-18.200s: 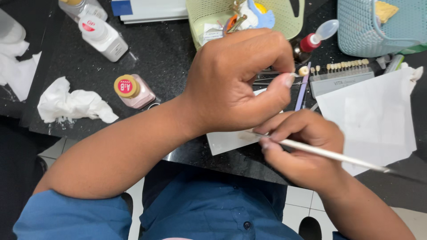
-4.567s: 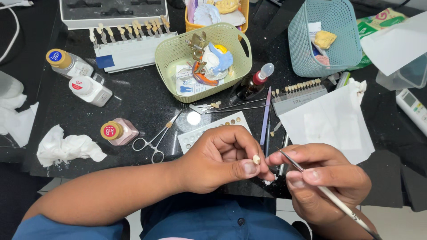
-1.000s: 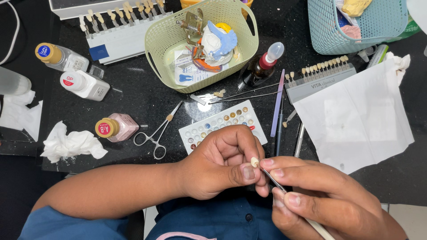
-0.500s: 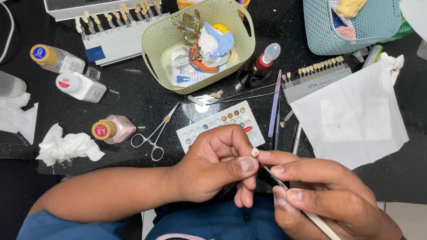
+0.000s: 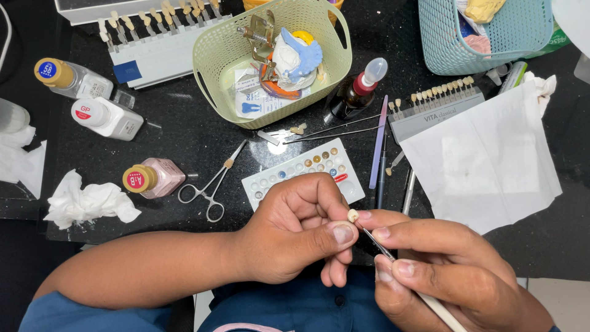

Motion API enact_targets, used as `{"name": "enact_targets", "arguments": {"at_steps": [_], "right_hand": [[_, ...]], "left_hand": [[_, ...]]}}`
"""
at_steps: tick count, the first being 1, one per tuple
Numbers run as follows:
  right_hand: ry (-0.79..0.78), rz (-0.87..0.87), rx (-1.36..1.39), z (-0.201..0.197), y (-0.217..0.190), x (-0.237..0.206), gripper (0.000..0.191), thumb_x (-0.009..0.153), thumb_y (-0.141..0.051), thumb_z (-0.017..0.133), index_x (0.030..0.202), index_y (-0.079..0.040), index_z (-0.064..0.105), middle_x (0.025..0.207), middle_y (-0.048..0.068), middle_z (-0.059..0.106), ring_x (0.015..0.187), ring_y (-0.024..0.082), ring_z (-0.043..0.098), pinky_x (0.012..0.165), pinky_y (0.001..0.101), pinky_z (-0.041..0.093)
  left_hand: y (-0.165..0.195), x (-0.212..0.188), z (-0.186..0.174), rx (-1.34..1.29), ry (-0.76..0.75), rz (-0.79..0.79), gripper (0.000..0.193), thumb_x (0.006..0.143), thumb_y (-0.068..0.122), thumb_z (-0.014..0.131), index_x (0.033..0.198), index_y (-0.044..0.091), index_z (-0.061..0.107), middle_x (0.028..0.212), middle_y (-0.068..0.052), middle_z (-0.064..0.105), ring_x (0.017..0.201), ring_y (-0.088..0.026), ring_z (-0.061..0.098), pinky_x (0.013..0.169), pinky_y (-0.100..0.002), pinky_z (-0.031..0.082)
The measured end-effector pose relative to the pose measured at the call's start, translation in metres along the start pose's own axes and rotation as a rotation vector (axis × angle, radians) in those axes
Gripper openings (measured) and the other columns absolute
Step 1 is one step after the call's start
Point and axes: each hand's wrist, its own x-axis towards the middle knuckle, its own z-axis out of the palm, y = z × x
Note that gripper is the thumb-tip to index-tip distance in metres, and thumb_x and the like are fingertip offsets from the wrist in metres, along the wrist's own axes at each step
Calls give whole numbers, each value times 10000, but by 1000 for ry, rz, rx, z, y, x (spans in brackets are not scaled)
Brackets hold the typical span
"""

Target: The person sits at a workbench and shapes a small tooth-colored dental crown held in one hand, using a fine brush to apply and smooth material on its surface. They dip the brush into a shade palette, work on different sides of the crown, and briefly set it down and pick it back up while continuing to refine it.

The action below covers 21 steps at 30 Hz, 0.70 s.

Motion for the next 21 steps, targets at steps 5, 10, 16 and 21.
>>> {"name": "enact_targets", "arguments": {"at_steps": [5, 10, 16, 21], "right_hand": [[-12, 46, 18, -1, -2, -1, 373, 889, 26, 715, 1192, -71, 521, 1211, 216, 597, 1209, 412, 702, 915, 331, 683], [-11, 18, 0, 0, -1, 1, 370, 891, 27, 706, 1193, -72, 516, 1202, 212, 591, 1191, 406, 706, 941, 359, 673], [0, 41, -34, 2, -5, 2, 360, 887, 37, 700, 1172, -72, 508, 1190, 207, 597, 1180, 395, 716, 959, 379, 672], [2, 53, -25, 3, -6, 3, 356, 884, 39, 697, 1164, -69, 506, 1191, 214, 599, 1176, 394, 715, 959, 381, 673]], "left_hand": [[-2, 0, -1, 8, -7, 10, 121, 1101, 66, 601, 1090, -6, 505, 905, -129, 682, 738, -147, 713, 619, -255, 583], [-2, 0, -1, -1, -19, 16, 123, 1105, 65, 604, 1100, -7, 504, 917, -130, 683, 746, -146, 714, 623, -255, 583], [-2, 0, -1, 0, -19, 18, 121, 1106, 62, 604, 1095, -8, 506, 918, -129, 685, 745, -142, 713, 622, -250, 580], [-2, 0, 0, -5, -11, 11, 126, 1103, 61, 611, 1086, -7, 507, 913, -129, 684, 738, -138, 708, 613, -246, 573]]}}
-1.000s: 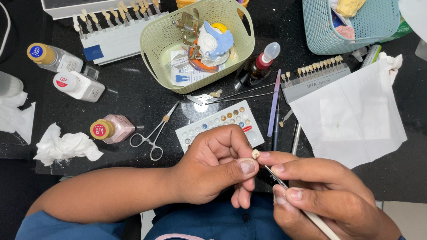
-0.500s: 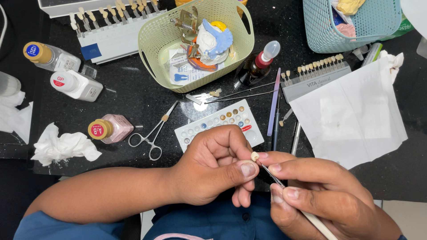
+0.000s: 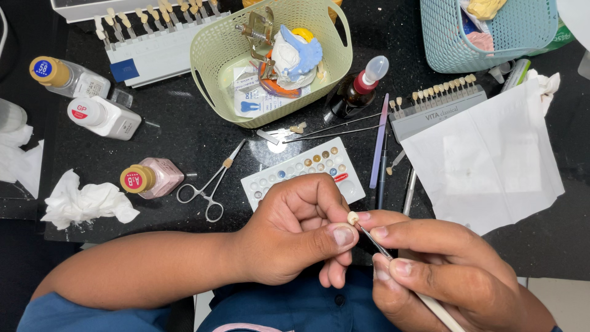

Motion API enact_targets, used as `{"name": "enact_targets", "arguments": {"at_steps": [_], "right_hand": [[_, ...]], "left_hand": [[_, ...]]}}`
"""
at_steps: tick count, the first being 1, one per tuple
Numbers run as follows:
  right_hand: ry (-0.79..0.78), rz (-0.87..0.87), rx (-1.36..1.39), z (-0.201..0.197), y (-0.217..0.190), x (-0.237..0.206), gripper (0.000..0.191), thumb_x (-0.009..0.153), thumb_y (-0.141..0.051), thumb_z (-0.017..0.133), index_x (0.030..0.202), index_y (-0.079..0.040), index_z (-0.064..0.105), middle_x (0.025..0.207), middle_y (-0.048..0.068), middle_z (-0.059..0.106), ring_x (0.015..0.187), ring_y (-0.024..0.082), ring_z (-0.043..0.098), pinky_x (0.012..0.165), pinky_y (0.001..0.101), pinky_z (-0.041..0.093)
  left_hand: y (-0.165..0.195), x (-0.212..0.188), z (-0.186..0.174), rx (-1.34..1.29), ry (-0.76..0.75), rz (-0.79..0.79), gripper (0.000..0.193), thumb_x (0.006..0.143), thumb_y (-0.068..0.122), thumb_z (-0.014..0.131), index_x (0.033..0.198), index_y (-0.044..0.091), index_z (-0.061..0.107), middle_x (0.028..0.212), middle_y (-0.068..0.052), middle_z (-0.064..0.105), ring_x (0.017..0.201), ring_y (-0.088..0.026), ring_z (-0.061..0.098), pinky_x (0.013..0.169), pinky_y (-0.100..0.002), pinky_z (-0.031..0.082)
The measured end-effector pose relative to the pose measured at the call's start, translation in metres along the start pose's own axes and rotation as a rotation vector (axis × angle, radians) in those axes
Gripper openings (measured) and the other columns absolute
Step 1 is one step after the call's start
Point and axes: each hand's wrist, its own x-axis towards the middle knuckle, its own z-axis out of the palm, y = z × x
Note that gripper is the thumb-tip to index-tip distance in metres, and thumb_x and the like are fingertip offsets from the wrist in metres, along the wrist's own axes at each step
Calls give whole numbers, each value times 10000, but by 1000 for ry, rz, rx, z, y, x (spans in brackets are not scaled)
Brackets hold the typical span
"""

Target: The person sits at a workbench and shapes a small tooth-colored dental crown held in one hand, using a fine brush to apply and smooth material on its surface. They dip the brush into a shade palette, work on different sides of the crown, and briefly set it down and pick it back up while continuing to refine it.

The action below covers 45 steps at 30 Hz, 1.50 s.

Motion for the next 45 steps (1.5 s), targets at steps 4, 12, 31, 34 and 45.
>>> {"name": "enact_targets", "arguments": {"at_steps": [4, 12, 31, 34, 45], "right_hand": [[-5, -3, -14, 0, 1, 0, 363, 883, 38, 698, 1167, -70, 500, 1190, 213, 596, 1170, 388, 715, 951, 373, 673], [31, 31, -8, 2, -3, -1, 358, 880, 52, 704, 1154, -82, 517, 1181, 203, 613, 1166, 393, 731, 937, 374, 676], [31, 26, -32, 3, -3, 0, 360, 869, 47, 705, 1146, -80, 514, 1178, 195, 610, 1162, 384, 730, 951, 374, 676], [48, 41, 8, 3, -3, -1, 359, 871, 45, 710, 1149, -82, 523, 1178, 196, 610, 1164, 390, 729, 918, 351, 681], [56, 44, 32, 2, -1, -5, 383, 857, 47, 725, 1155, -90, 526, 1167, 208, 622, 1147, 382, 734, 879, 332, 679]], "left_hand": [[-1, 0, -1, -1, 1, 0, 128, 1101, 65, 615, 1085, -4, 508, 912, -129, 685, 736, -138, 708, 611, -246, 571], [-1, 0, -1, -3, 22, -32, 130, 1087, 65, 620, 1081, -4, 510, 898, -128, 686, 727, -141, 710, 603, -247, 571], [-1, 0, -2, -8, 20, -33, 126, 1091, 70, 615, 1082, 0, 511, 890, -124, 685, 717, -139, 706, 598, -247, 566], [0, 0, -1, -8, 12, -35, 122, 1098, 70, 609, 1082, -1, 511, 892, -125, 681, 722, -149, 705, 605, -259, 569], [2, 1, 0, -37, -2, -51, 113, 1105, 64, 593, 1081, -6, 509, 873, -119, 672, 709, -160, 698, 591, -271, 567]]}}
